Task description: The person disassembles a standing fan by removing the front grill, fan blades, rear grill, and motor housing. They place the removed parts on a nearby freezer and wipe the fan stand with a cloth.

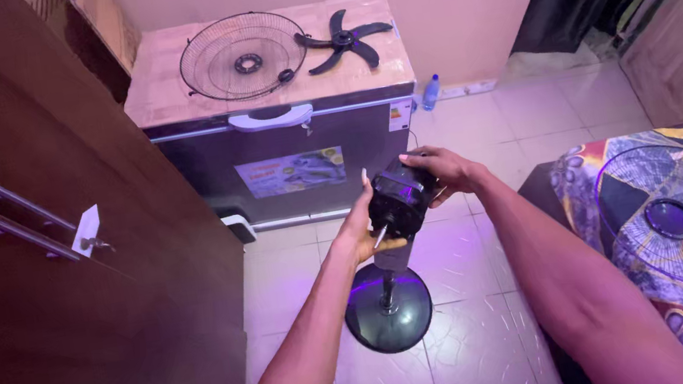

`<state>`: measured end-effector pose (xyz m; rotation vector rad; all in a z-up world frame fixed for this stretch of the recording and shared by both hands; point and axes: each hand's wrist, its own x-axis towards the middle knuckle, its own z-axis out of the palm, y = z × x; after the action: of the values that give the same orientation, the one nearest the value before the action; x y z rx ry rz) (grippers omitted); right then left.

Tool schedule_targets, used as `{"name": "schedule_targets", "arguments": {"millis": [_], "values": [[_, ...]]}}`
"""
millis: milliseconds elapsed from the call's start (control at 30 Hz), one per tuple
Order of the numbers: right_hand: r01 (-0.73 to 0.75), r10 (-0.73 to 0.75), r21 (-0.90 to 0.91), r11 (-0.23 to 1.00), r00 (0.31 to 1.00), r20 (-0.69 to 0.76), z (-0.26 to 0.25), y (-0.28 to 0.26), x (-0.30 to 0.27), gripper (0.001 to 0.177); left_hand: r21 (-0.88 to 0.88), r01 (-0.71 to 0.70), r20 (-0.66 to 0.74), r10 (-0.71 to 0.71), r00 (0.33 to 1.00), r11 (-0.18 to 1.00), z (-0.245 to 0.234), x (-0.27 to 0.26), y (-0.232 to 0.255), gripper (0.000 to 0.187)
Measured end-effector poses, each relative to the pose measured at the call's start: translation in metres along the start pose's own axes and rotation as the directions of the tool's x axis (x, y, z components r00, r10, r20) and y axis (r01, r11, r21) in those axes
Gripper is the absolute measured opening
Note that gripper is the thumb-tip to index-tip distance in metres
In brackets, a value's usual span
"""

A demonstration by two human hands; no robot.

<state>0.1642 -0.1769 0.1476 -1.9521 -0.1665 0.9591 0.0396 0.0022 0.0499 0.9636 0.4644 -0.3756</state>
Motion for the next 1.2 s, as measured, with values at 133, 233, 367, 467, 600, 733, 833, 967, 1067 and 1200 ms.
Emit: {"name": "schedule_targets", "arguments": {"millis": [133, 233, 367, 467, 600, 733, 833, 967, 1067, 1200], "values": [[0.009, -0.011, 0.038, 0.999, 0.999, 0.051, -0.004, 0.002, 0.017, 0.076, 0.021, 0.017, -0.018, -0.016, 1.0, 1.0, 0.007, -0.003, 0.012, 0.108], [-0.018, 0.016, 0.036, 0.999, 0.998, 0.061, -0.007, 0.006, 0.032, 0.072, -0.014, 0.02, -0.068, -0.02, 0.997, 1.0, 0.009, -0.004, 0.014, 0.112], [-0.102, 0.096, 0.057, 0.993, 0.991, 0.093, -0.011, 0.018, 0.042, 0.065, -0.102, 0.075, -0.08, -0.083, 0.993, 0.992, -0.024, 0.01, -0.016, 0.112], [-0.078, 0.072, 0.093, 0.993, 0.995, 0.065, -0.021, 0.018, 0.045, 0.062, -0.133, 0.055, -0.078, -0.066, 0.995, 0.99, -0.058, 0.059, -0.05, 0.091], [-0.051, 0.059, 0.149, 0.987, 0.997, -0.047, -0.01, 0.024, 0.042, 0.061, 0.184, 0.007, -0.121, 0.015, 0.993, 0.983, -0.084, 0.101, -0.108, 0.081], [-0.041, 0.089, 0.188, 0.981, 0.964, -0.25, 0.002, 0.031, 0.036, 0.065, 0.9, -0.147, -0.054, 0.438, 0.897, 0.411, -0.057, 0.097, -0.124, 0.12], [-0.022, 0.099, 0.214, 0.977, 0.929, -0.357, 0.006, 0.038, 0.03, 0.069, 0.912, -0.102, -0.076, 0.409, 0.91, 0.397, -0.021, 0.066, -0.11, 0.125], [-0.075, 0.151, 0.219, 0.973, 0.923, -0.354, 0.002, 0.041, 0.029, 0.071, 0.945, -0.207, -0.015, 0.666, 0.745, 0.253, 0.004, 0.064, -0.095, 0.099], [-0.022, 0.087, 0.177, 0.984, 0.923, -0.374, 0.001, 0.034, 0.03, 0.072, 0.888, -0.361, 0.025, 0.753, 0.657, 0.285, -0.002, 0.072, -0.089, 0.081], [0.046, 0.033, 0.183, 0.982, 0.913, -0.407, 0.007, 0.02, 0.024, 0.075, 0.792, -0.383, -0.08, 0.702, 0.708, 0.476, -0.005, 0.083, -0.082, 0.077]]}}
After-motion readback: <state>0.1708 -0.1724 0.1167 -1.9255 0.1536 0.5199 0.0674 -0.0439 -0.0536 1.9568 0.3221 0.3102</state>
